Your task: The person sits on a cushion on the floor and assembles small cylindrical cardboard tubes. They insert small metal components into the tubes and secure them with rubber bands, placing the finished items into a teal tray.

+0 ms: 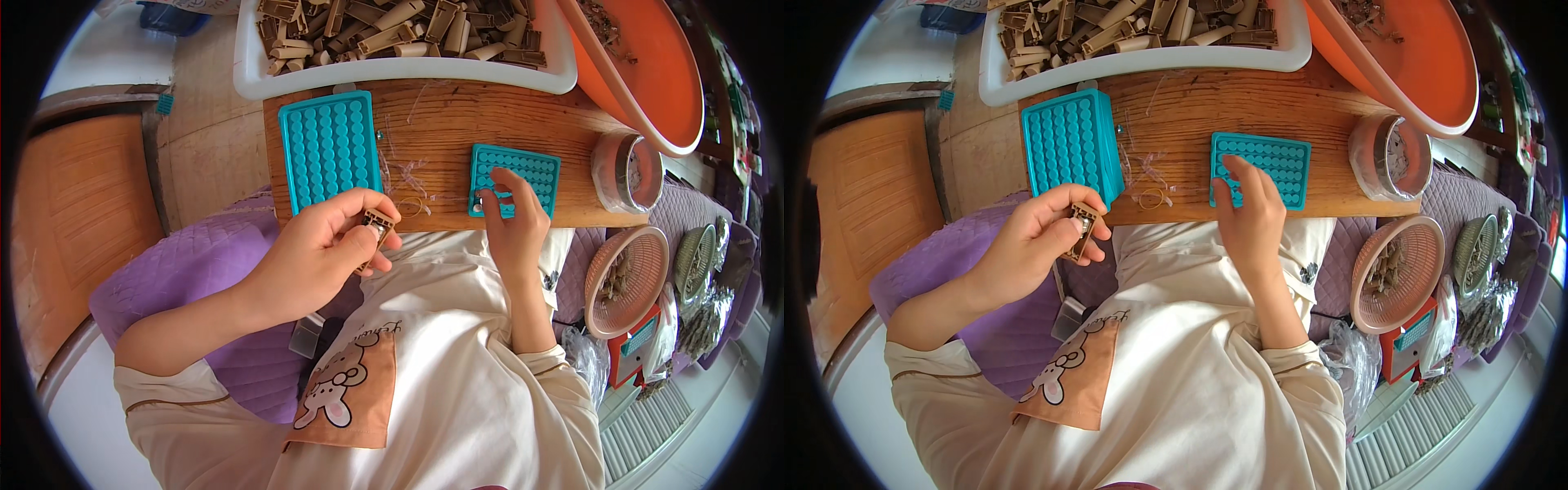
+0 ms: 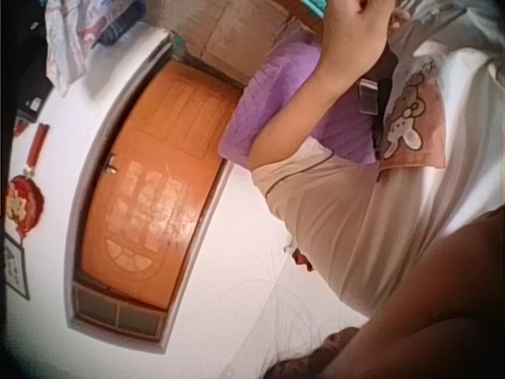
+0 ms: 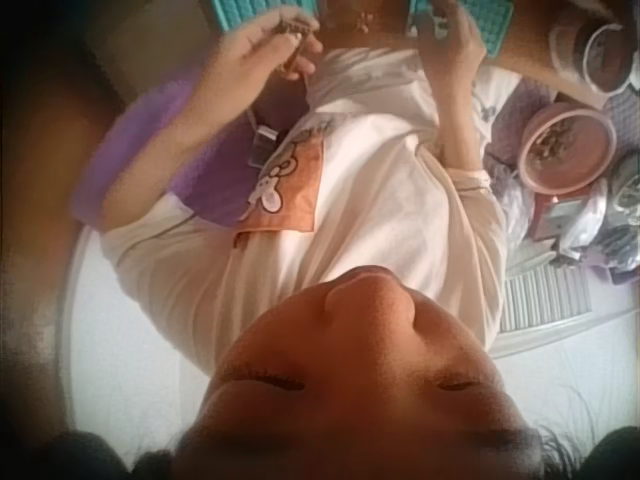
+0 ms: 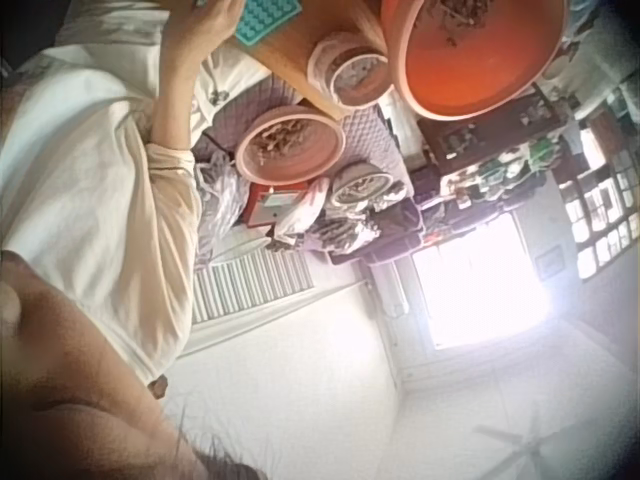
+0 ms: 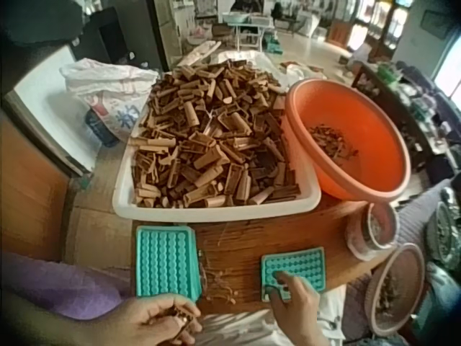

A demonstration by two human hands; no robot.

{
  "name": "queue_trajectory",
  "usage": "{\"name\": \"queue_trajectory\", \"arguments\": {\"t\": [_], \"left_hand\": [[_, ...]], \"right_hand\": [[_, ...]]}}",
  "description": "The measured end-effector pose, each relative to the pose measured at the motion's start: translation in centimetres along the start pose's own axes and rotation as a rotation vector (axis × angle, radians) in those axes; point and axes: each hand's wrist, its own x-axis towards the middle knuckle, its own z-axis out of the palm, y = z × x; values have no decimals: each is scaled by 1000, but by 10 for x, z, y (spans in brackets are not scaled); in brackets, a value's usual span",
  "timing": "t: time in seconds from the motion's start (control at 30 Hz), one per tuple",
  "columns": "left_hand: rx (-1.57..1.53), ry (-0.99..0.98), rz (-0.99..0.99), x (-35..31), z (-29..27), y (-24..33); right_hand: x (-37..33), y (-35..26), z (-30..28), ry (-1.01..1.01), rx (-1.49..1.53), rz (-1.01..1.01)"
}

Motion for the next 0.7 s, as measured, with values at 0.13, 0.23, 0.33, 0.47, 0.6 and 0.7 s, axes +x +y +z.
{"name": "queue_trajectory", "arguments": {"t": [0.13, 0.23, 0.33, 0.47, 0.6, 0.7], "left_hand": [[10, -21, 13, 1, -2, 1], [4, -28, 33, 1, -2, -1], [-4, -35, 39, 1, 0, 1], [-20, -44, 66, -2, 3, 1], [26, -41, 79, -3, 3, 1], [90, -32, 73, -2, 3, 1]], "right_hand": [[-2, 14, 7, -84, -185, -72], [-3, 15, 10, -160, -267, -65], [1, 12, 9, -156, -245, -11], [12, -1, 4, -21, -61, -35], [10, -38, -1, 13, 211, -80], [1, -71, -3, 19, 271, -242]]}}
